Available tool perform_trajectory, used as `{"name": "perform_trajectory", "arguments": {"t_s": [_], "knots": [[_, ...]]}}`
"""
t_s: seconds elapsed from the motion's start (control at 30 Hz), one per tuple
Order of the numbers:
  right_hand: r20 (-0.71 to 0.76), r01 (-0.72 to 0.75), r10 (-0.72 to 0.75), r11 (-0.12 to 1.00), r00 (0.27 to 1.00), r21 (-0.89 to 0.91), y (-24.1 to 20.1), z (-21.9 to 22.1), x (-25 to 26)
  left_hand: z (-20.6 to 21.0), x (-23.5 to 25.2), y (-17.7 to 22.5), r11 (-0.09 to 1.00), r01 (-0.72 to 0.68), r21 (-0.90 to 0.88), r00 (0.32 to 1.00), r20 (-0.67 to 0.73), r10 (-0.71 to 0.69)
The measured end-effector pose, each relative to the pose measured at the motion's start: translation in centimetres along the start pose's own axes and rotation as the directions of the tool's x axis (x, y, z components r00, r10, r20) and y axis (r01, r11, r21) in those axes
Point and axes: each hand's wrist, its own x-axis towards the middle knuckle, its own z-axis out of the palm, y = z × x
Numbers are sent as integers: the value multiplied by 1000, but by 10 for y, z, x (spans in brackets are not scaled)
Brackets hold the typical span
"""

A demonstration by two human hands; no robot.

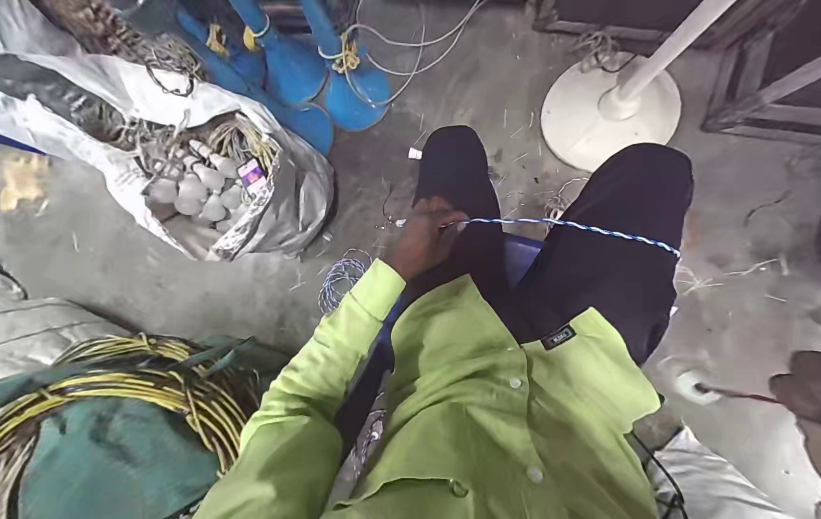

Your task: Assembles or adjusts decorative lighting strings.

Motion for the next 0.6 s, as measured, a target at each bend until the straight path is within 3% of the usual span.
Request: {"name": "perform_trajectory", "arguments": {"t_s": [0.07, 0.13, 0.23, 0.33, 0.43, 0.6], "knots": [[90, -205, 186, 921, 978, 330, 0, 7, 5, -8, 2, 20, 989, 98, -111, 994, 55, -92], [234, -343, 258, 799, 938, 495, -1, 20, 9, -14, 6, 43, 908, 223, -355, 970, 174, -170], [400, -528, 353, 655, 846, 540, 12, 52, 15, -20, 4, 71, 640, 342, -688, 934, 326, -148], [477, -675, 481, 581, 735, 454, 42, 83, 26, -28, 1, 94, 520, 382, -764, 916, 389, -101], [397, -651, 516, 609, 759, 453, 57, 106, 45, -30, -1, 110, 513, 420, -748, 892, 444, -84], [362, -508, 361, 675, 860, 535, 51, 113, 64, -21, -9, 121, 611, 435, -661, 859, 509, -61]]}}
